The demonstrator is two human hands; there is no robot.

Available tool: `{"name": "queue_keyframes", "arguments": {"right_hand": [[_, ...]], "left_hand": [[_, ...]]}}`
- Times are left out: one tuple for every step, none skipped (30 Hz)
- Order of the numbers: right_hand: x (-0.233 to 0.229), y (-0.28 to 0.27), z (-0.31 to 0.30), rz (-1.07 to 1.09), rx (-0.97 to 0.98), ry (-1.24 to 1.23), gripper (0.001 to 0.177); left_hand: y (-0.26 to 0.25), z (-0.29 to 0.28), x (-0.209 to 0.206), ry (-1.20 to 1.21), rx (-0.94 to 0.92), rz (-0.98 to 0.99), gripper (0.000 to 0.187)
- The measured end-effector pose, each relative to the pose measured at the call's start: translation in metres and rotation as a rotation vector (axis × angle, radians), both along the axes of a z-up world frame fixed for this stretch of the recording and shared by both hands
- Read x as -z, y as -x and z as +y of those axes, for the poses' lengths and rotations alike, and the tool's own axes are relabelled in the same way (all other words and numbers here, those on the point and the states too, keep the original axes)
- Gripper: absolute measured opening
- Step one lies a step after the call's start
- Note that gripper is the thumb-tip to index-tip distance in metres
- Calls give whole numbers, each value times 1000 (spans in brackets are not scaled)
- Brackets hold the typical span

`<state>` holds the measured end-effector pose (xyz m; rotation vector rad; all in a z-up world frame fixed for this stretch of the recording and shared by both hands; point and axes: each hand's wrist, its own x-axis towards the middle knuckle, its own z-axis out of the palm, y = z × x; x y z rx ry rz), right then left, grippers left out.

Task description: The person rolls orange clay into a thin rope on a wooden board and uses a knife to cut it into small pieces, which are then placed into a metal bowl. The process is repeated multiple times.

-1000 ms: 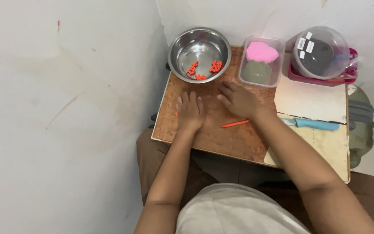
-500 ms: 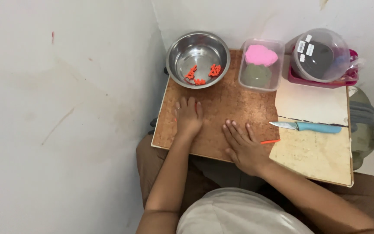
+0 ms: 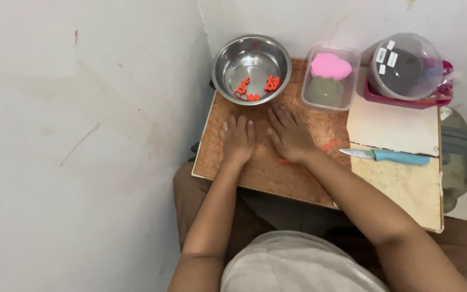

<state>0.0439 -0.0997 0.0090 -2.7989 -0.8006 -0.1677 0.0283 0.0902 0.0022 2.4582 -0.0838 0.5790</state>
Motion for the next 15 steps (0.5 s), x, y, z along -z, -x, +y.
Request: {"name": "queue_keyframes", "arguments": {"right_hand": [[0,8,-5,-58,-27,8,67],[2,22,-9,-31,-32,18,68],[2,39,-16,-4,-37,28,69],[1,54,-21,18,-45,37,70],[0,71,-25,42,-24,35,70],[-1,87,-28,65,-5,33,71],[-3,96,-30,89,15,31,71],[-4,95,-29,84,25,38,71],[-5,92,-26,80,36,45,72],[-4,91,-23,79,47,51,72],[-1,83,-17,59,68,46,72],[2,68,-10,40,88,42,72],[4,53,-5,22,109,37,72],[4,32,2,-69,116,-1,70],[3,14,9,-160,123,-39,70]], "left_hand": [[-2,0,-1,5,-2,-12,23],[0,-1,0,8,4,-14,23],[1,-2,1,11,9,-16,23],[1,-2,1,3,6,-27,22],[1,-3,2,-4,2,-37,22],[1,-3,2,-11,-3,-48,22],[1,-4,3,-14,-9,-53,22],[-1,-5,2,-16,-17,-64,22],[-2,-6,2,-19,-25,-74,22],[-1,-6,3,-18,-26,-68,23],[-1,-6,5,-17,-28,-63,23],[-1,-6,6,-16,-29,-57,23],[1,-5,8,-16,-22,-49,23],[0,-4,8,-15,-16,-48,23],[-1,-3,8,-13,-10,-48,24]]}}
